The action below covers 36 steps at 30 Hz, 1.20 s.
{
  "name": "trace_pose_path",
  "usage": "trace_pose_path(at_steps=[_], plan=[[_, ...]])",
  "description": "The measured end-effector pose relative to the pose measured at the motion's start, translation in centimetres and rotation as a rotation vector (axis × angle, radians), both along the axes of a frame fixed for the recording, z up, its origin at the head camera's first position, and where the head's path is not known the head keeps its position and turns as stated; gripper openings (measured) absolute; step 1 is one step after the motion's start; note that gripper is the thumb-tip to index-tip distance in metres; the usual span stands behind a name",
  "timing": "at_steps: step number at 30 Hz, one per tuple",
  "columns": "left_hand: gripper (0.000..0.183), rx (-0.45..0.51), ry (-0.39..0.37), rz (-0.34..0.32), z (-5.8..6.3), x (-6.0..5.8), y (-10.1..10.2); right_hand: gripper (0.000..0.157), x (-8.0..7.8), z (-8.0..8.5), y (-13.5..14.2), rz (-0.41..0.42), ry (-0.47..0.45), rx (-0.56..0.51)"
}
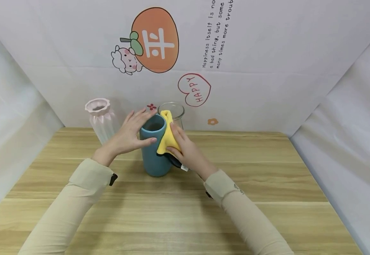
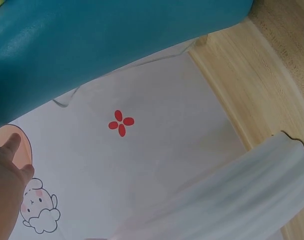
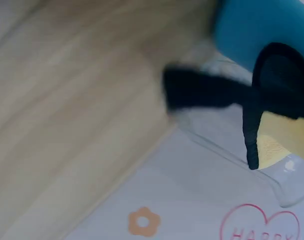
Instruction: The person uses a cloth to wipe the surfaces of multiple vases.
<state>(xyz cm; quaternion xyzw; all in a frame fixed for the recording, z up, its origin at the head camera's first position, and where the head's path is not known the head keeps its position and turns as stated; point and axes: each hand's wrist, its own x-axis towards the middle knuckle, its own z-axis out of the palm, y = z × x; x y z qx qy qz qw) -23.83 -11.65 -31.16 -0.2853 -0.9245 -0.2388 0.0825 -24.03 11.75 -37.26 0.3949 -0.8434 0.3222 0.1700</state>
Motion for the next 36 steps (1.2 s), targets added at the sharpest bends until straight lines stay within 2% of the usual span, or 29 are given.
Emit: trace_pose_path(at_steps=[8,13,15,18,20,27,31,36], plan=[[0.088,-0.019,0.015,0.023,0.2,0.0,0.1,0.074,0.5,-3.4,1.4,-0.022,-0.033,0.204],[0.088,-0.041,0.124,0.052,-0.1,0.2,0.1,0.072,1.0,-5.2,2.4,-0.026,-0.087,0.376],[0.085,-0.040,0.181,0.060,-0.2,0.2,0.2,0.071,1.1,-5.5,2.7,-0.023,-0.115,0.397],[0.082,-0.036,0.237,0.063,-0.3,0.3,0.2,0.068,1.0,-5.4,2.9,-0.012,-0.136,0.349],[0.080,-0.031,0.243,0.056,-0.3,0.3,0.3,0.067,0.8,-5.0,2.8,-0.012,-0.127,0.267],[0.076,-0.009,0.188,0.016,0.0,0.2,0.1,0.067,0.3,-1.4,1.8,-0.016,0.039,-0.004],[0.077,-0.001,0.151,0.000,0.2,0.3,0.0,0.065,0.2,0.1,1.2,-0.003,0.078,-0.035],[0.079,-0.012,0.115,0.000,0.2,0.4,-0.1,0.064,0.3,0.5,1.0,-0.014,0.093,-0.064]])
